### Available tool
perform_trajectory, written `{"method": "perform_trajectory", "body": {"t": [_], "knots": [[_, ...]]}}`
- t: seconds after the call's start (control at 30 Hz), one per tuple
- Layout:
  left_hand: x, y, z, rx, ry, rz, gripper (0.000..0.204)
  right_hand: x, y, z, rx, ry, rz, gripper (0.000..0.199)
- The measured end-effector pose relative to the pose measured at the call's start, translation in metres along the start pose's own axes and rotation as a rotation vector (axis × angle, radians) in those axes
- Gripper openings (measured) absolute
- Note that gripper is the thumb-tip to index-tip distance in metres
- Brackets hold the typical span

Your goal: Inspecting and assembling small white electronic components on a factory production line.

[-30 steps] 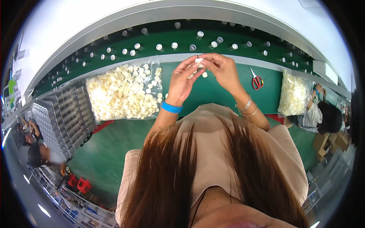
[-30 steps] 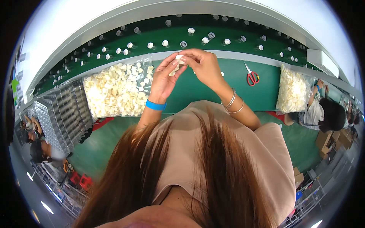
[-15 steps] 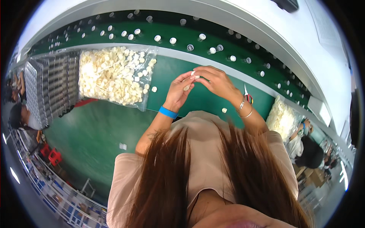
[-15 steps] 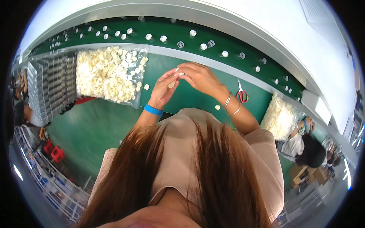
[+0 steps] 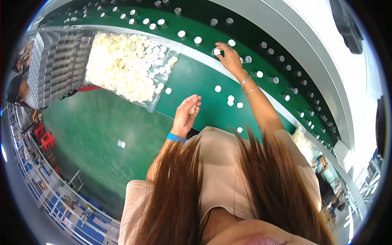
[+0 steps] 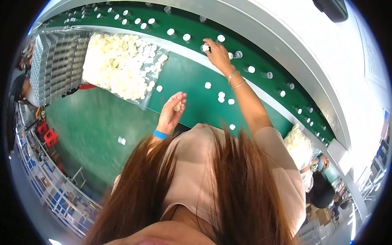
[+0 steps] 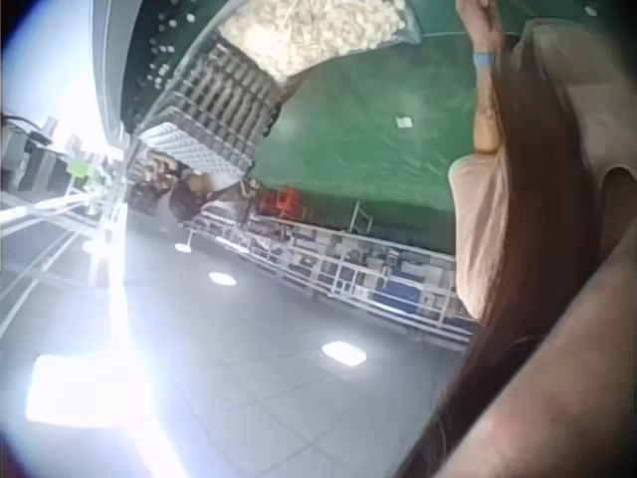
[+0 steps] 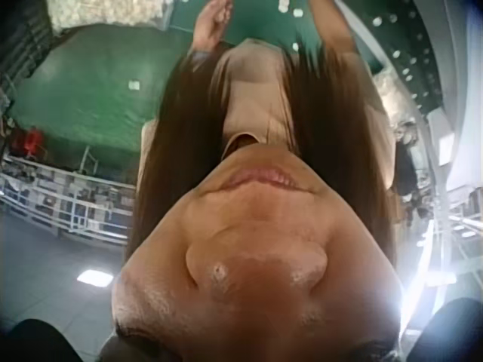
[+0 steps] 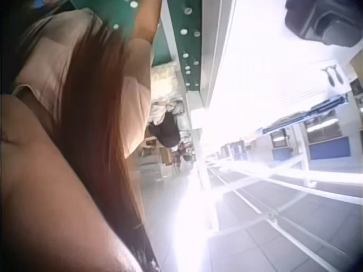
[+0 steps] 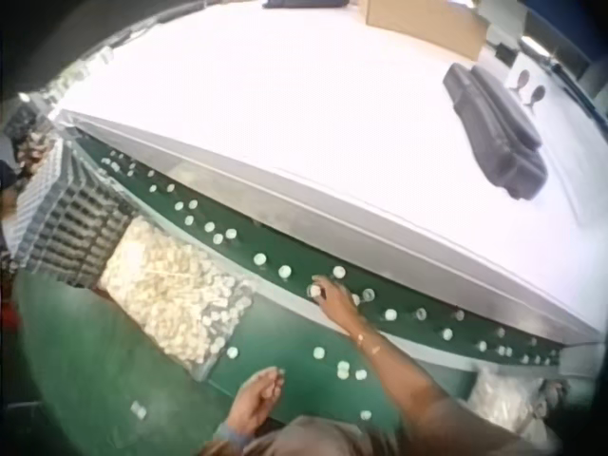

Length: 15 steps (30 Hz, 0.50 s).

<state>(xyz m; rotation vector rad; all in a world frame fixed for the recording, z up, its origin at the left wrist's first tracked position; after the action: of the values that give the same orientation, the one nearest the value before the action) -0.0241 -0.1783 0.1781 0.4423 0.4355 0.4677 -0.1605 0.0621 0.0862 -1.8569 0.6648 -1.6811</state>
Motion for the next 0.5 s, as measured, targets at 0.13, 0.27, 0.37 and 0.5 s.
{"method": "perform_trajectory", "body": {"t": [0.13, 0.27, 0.37, 0.5], "knots": [[0.002, 0.002, 0.004, -0.02, -0.011, 0.017, 0.026, -0.004, 0.005, -0.007, 0.022, -0.043, 0.069, 0.04], [0.0, 0.011, 0.004, -0.02, -0.014, 0.016, 0.025, -0.001, 0.01, -0.011, 0.037, -0.08, 0.133, 0.029], [-0.002, 0.014, 0.003, 0.0, -0.011, 0.007, 0.024, -0.006, 0.014, -0.012, 0.015, -0.171, 0.169, 0.019], [-0.004, 0.017, -0.001, 0.02, -0.014, 0.004, 0.024, -0.022, 0.021, -0.006, -0.075, -0.322, 0.168, 0.011]]}}
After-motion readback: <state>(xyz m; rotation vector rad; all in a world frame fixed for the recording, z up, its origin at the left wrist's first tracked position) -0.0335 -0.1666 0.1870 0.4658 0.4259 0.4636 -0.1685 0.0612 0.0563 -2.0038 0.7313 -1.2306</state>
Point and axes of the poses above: each hand's wrist, its own z-axis away from the middle knuckle, its own y-axis out of the palm, x = y × z, the point moved 1 cm from there along -z, towards the middle knuckle, and after that the axes turned 5 degrees about -y, right-handed, at the moved point
